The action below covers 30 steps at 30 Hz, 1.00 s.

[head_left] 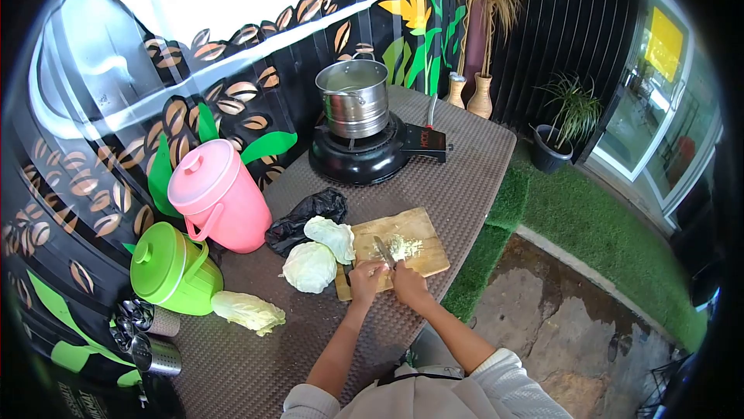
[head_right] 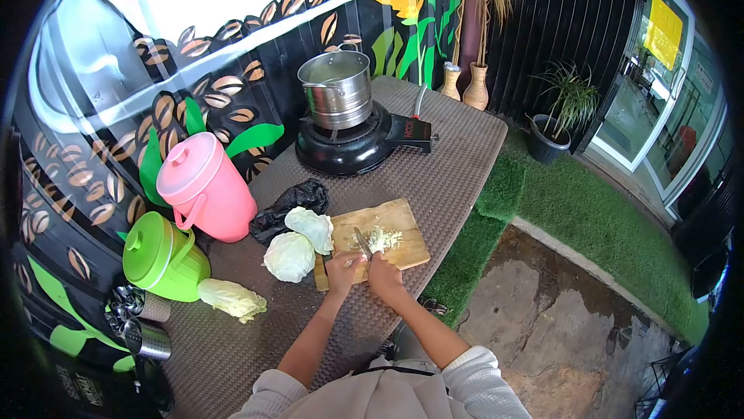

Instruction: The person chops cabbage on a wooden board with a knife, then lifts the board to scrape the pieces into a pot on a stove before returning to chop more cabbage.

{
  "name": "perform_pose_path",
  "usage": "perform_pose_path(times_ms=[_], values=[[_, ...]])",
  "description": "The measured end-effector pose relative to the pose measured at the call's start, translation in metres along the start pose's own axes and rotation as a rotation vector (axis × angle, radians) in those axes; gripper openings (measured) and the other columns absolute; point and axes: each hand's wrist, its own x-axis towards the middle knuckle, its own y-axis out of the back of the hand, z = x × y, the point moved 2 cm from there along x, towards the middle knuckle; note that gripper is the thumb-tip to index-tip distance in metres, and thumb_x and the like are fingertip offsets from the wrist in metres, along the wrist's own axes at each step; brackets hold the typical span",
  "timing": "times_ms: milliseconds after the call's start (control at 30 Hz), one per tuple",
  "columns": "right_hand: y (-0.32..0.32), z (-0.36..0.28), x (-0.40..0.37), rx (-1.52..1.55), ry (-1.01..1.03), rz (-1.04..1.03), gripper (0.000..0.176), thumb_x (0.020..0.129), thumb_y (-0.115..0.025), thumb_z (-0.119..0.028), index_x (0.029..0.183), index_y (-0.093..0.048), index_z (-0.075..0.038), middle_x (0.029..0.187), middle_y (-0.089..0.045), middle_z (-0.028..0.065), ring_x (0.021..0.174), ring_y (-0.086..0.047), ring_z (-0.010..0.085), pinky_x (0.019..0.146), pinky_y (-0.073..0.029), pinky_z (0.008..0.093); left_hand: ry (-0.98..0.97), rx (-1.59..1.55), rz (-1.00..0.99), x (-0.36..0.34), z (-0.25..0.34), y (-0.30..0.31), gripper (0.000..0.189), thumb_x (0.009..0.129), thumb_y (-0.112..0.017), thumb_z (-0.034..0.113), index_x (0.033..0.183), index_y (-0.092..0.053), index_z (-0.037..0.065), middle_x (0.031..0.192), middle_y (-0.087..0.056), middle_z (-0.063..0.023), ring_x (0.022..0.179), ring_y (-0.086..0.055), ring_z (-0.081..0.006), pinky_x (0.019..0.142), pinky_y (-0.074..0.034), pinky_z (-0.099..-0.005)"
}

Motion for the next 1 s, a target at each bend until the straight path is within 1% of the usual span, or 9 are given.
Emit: perform_pose_path(times_ms=[100, 200, 267, 433, 600, 667, 833, 900, 1000], values=[[0.004, -0.005, -0.016, -0.038, 0.006, 0.014, 0.025, 0.091, -0.047, -0.018, 0.105, -0.043, 0.003, 0.076, -0.065, 0.024, 0.073, -0.066, 0.0414, 0.063, -0.054, 0.0475, -0.073, 0.046, 0.02, 0.001, -0.005, 0.0, 0.013, 0.072, -0.071, 0.002, 0.086, -0.071, 0.001, 0.089, -0.069, -0.0144, 0.084, -0.066, -0.0278, 0.078, -0.05, -0.0343], [-0.014, -0.01, -0.029, -0.043, -0.032, 0.069, 0.024, 0.09, -0.047, -0.016, 0.103, -0.044, 0.003, 0.077, -0.065, 0.0246, 0.074, -0.066, 0.0405, 0.063, -0.054, 0.0467, -0.167, 0.095, 0.057, 0.0, -0.005, 0.0, 0.012, 0.072, -0.071, 0.001, 0.084, -0.07, 0.0, 0.09, -0.069, -0.0146, 0.085, -0.066, -0.0282, 0.079, -0.05, -0.0339], [-0.02, -0.01, -0.022, -0.017, -0.053, 0.113, 0.023, 0.09, -0.048, -0.016, 0.103, -0.044, 0.003, 0.079, -0.065, 0.0252, 0.075, -0.066, 0.0403, 0.064, -0.054, 0.0469, -0.142, 0.071, 0.056, 0.0, -0.005, -0.003, 0.011, 0.072, -0.071, 0.001, 0.083, -0.07, 0.0, 0.089, -0.069, -0.0141, 0.084, -0.066, -0.0278, 0.079, -0.05, -0.0338], [0.009, -0.007, -0.002, -0.059, 0.049, -0.011, 0.021, 0.087, -0.051, -0.012, 0.102, -0.045, 0.002, 0.08, -0.065, 0.0246, 0.078, -0.067, 0.0392, 0.065, -0.055, 0.0464, -0.063, 0.035, 0.073, -0.001, 0.011, 0.003, 0.01, 0.072, -0.07, 0.0, 0.082, -0.07, 0.0, 0.087, -0.067, -0.0121, 0.081, -0.065, -0.0265, 0.076, -0.05, -0.0337], [0.002, -0.006, -0.028, -0.136, 0.072, -0.017, 0.023, 0.087, -0.051, -0.013, 0.102, -0.043, 0.003, 0.079, -0.065, 0.0247, 0.078, -0.067, 0.0384, 0.065, -0.055, 0.046, -0.086, 0.046, 0.028, -0.002, -0.001, 0.0, 0.009, 0.074, -0.068, -0.001, 0.083, -0.07, 0.001, 0.086, -0.067, -0.0111, 0.08, -0.063, -0.0266, 0.076, -0.049, -0.034], [-0.017, -0.005, -0.031, -0.075, -0.015, 0.064, 0.023, 0.088, -0.049, -0.015, 0.102, -0.043, 0.002, 0.078, -0.065, 0.0244, 0.078, -0.067, 0.0368, 0.065, -0.055, 0.046, -0.123, 0.042, 0.034, -0.001, -0.011, -0.005, 0.01, 0.074, -0.067, -0.001, 0.083, -0.071, 0.001, 0.087, -0.067, -0.0111, 0.08, -0.063, -0.0271, 0.076, -0.049, -0.0342], [0.002, 0.006, -0.007, -0.03, 0.072, 0.018, 0.025, 0.087, -0.049, -0.016, 0.102, -0.043, 0.003, 0.076, -0.064, 0.0259, 0.076, -0.067, 0.0382, 0.065, -0.054, 0.047, -0.189, 0.111, 0.068, -0.001, 0.009, 0.002, 0.011, 0.074, -0.068, -0.001, 0.085, -0.071, 0.002, 0.086, -0.067, -0.0121, 0.081, -0.062, -0.0288, 0.078, -0.049, -0.0351], [0.014, 0.011, 0.002, -0.023, 0.118, -0.03, 0.026, 0.087, -0.05, -0.015, 0.103, -0.043, 0.004, 0.076, -0.063, 0.0268, 0.076, -0.066, 0.039, 0.065, -0.053, 0.0475, -0.037, 0.075, 0.081, -0.001, 0.005, 0.0, 0.012, 0.073, -0.069, -0.001, 0.084, -0.071, 0.002, 0.083, -0.067, -0.0131, 0.081, -0.062, -0.0286, 0.078, -0.049, -0.0356], [0.019, 0.01, 0.001, -0.034, 0.138, -0.098, 0.028, 0.086, -0.05, -0.014, 0.104, -0.043, 0.005, 0.077, -0.062, 0.029, 0.076, -0.065, 0.0408, 0.065, -0.053, 0.0485, 0.0, 0.074, 0.07, 0.001, -0.002, 0.0, 0.013, 0.071, -0.07, -0.001, 0.083, -0.072, 0.003, 0.08, -0.067, -0.0136, 0.08, -0.062, -0.0283, 0.084, -0.049, -0.0348]])
